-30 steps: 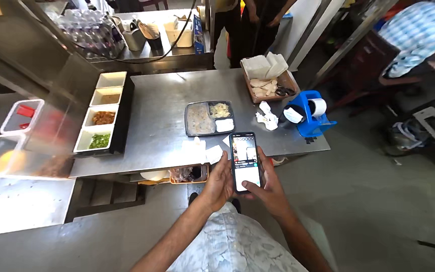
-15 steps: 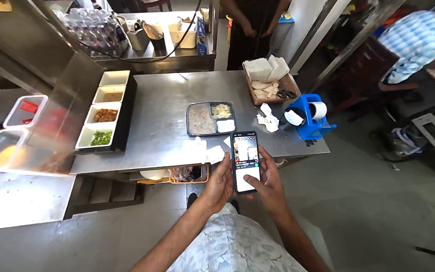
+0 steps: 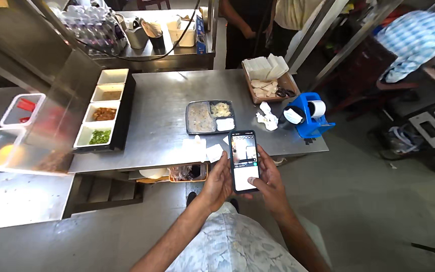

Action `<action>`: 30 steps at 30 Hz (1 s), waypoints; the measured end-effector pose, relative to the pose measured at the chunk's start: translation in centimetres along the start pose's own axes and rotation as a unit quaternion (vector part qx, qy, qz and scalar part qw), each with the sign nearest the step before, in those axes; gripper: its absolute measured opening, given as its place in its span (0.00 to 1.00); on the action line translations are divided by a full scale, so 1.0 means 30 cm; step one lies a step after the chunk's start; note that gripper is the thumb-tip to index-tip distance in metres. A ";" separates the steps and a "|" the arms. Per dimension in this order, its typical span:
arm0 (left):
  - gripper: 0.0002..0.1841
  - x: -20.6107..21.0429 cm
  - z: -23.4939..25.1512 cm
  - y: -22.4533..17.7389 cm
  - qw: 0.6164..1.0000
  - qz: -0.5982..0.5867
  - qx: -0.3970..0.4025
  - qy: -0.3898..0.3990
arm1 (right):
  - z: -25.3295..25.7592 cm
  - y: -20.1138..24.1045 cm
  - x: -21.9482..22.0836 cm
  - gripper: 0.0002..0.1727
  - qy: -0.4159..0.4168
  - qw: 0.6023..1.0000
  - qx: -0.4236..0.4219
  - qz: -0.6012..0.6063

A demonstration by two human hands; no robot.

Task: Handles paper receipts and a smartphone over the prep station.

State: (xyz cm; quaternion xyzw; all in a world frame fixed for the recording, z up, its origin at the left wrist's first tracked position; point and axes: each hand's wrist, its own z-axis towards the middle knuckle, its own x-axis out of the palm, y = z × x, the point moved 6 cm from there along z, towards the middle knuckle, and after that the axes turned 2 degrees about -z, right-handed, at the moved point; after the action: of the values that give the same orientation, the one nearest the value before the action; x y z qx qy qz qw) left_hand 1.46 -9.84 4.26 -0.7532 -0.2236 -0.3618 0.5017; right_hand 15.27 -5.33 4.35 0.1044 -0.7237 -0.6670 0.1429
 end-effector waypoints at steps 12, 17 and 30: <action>0.42 -0.010 0.005 0.007 1.000 -0.010 -0.003 0.008 | 0.009 0.003 -0.016 0.42 -0.004 1.000 -0.014 0.015; 0.42 -0.011 0.011 0.007 1.000 -0.003 -0.006 -0.002 | 0.017 -0.002 -0.027 0.40 -0.019 1.000 -0.014 -0.002; 0.39 0.017 0.034 0.001 1.000 0.019 -0.005 -0.007 | 0.028 -0.005 -0.065 0.41 -0.041 0.999 -0.011 -0.022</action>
State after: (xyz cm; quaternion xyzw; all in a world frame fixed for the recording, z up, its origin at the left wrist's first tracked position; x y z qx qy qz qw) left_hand 2.12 -8.93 4.41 -0.7624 -0.2110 -0.3482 0.5031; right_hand 16.80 -3.89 4.00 0.0911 -0.7191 -0.6816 0.0999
